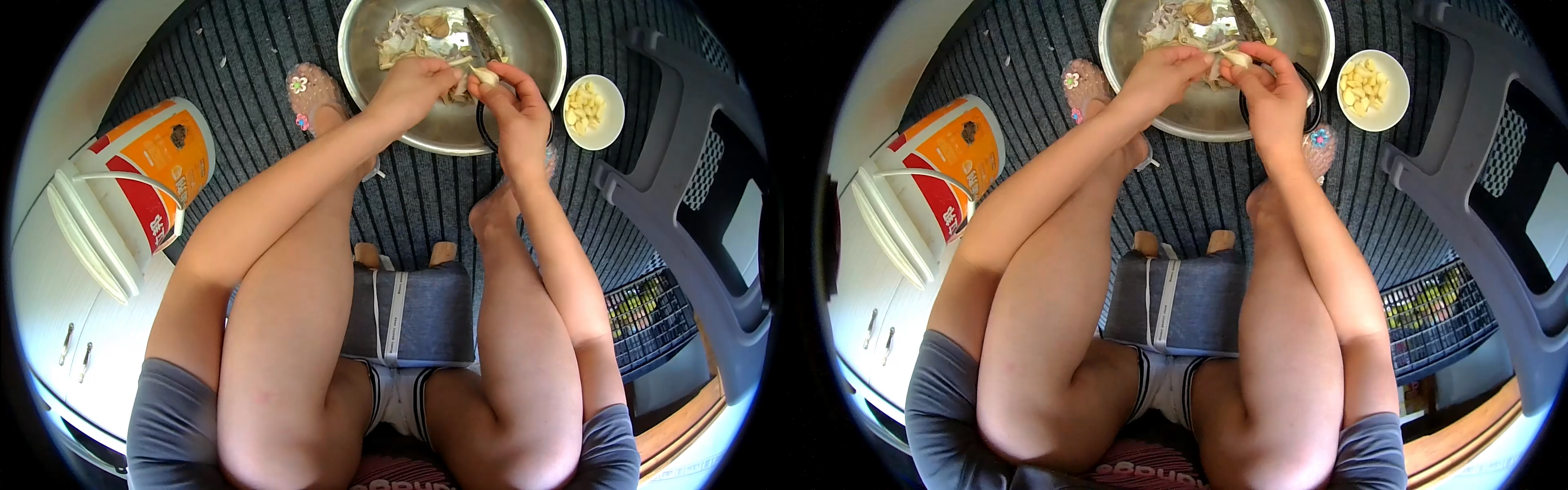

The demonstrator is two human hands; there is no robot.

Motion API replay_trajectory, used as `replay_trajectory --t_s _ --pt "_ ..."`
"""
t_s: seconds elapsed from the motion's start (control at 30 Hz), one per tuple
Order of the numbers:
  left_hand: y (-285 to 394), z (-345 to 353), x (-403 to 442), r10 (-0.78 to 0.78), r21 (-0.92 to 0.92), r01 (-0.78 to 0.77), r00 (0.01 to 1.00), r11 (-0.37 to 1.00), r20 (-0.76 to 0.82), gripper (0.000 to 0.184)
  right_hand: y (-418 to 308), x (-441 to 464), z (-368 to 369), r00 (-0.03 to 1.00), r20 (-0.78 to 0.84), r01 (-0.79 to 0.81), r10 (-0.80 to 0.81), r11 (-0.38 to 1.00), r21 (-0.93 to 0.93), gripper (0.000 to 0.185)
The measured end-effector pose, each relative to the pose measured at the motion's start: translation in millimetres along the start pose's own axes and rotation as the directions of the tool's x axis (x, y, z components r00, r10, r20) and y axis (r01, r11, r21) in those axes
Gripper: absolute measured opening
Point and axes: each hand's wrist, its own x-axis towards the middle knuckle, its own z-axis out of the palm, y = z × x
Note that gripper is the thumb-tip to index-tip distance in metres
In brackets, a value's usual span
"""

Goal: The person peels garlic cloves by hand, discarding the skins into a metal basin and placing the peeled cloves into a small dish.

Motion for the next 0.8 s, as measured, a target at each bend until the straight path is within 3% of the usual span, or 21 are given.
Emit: replay_trajectory --t_s 0.1,0.2,0.3,0.5,0.6,0.7,0.8 --pt "4.0 -0.3 3.4 0.137 0.073 -0.135 0.990 0.988 -0.019 0.022 5.6 -0.7 -1.3 0.999 0.015 0.030 -0.028 0.993 -0.110 0.026" --pt "7.6 -1.2 -2.5 0.158 0.081 -0.158 0.987 0.984 -0.004 0.023 7.2 0.0 0.8 0.971 0.015 0.226 -0.239 0.896 -0.381 0.021" --pt "4.3 -5.7 0.7 0.160 0.052 -0.162 0.986 0.985 0.036 0.024 8.3 -1.0 -0.4 0.982 0.039 0.188 -0.186 0.921 -0.341 0.019" --pt "1.5 -8.1 2.6 0.201 0.117 -0.205 0.979 0.972 0.045 0.021 6.4 -6.4 -0.8 0.994 0.087 0.087 -0.071 0.975 -0.204 0.025" --pt "5.8 -7.1 0.5 0.201 0.178 -0.203 0.979 0.963 0.028 0.020 3.3 -5.7 2.2 0.998 0.069 -0.001 0.002 1.000 -0.011 0.026" --pt "7.1 -6.7 -0.5 0.239 0.300 -0.228 0.971 0.926 -0.002 0.020 1.7 -4.5 -1.3 0.976 0.094 -0.212 0.194 0.944 0.253 0.027" --pt "-2.2 -6.2 2.7 0.350 0.295 -0.323 0.936 0.899 -0.042 0.020 3.2 -3.8 -3.0 0.953 0.090 -0.301 0.288 0.893 0.334 0.026"
